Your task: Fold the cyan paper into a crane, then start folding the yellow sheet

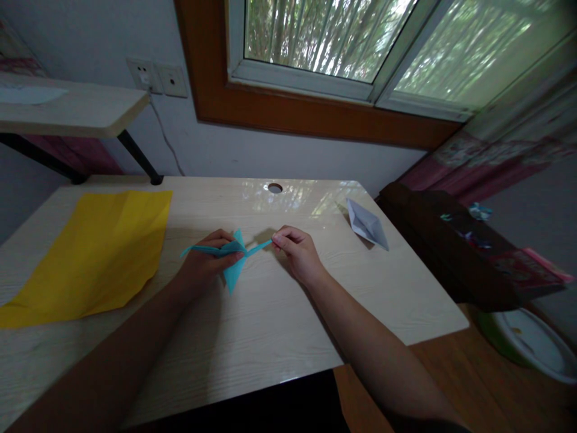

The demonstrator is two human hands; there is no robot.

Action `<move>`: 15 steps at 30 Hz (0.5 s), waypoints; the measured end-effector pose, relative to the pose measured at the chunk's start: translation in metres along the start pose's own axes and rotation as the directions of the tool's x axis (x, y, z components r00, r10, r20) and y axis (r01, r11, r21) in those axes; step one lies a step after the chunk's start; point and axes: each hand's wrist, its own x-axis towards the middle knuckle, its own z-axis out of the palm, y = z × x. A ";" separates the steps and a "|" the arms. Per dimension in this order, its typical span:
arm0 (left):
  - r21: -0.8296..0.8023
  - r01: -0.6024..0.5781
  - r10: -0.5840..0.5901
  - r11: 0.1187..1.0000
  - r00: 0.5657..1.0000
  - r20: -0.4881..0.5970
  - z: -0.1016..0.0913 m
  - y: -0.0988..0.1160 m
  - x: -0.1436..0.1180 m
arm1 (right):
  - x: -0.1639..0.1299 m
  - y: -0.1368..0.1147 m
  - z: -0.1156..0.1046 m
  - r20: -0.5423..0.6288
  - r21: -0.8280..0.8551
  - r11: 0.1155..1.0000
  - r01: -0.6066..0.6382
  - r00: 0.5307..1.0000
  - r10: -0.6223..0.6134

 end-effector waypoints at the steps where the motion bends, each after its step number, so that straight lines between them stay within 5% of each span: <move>1: 0.001 0.004 -0.004 1.000 1.000 -0.004 0.000 0.000 0.000 | 0.001 0.001 -0.002 -0.012 0.010 1.000 0.006 1.000 -0.006; 9: 0.062 0.039 -0.031 0.997 0.991 -0.130 -0.003 -0.003 0.003 | 0.009 0.006 -0.014 -0.174 -0.084 0.992 0.097 0.979 -0.110; 12: 0.121 0.008 0.013 0.993 0.986 -0.169 -0.002 -0.008 0.004 | 0.005 0.001 -0.010 -0.105 -0.287 0.933 0.216 0.961 -0.254; 15: 0.182 -0.089 0.121 0.979 0.977 -0.173 0.001 -0.015 0.003 | 0.000 -0.004 -0.004 0.028 -0.470 0.785 0.404 0.895 -0.445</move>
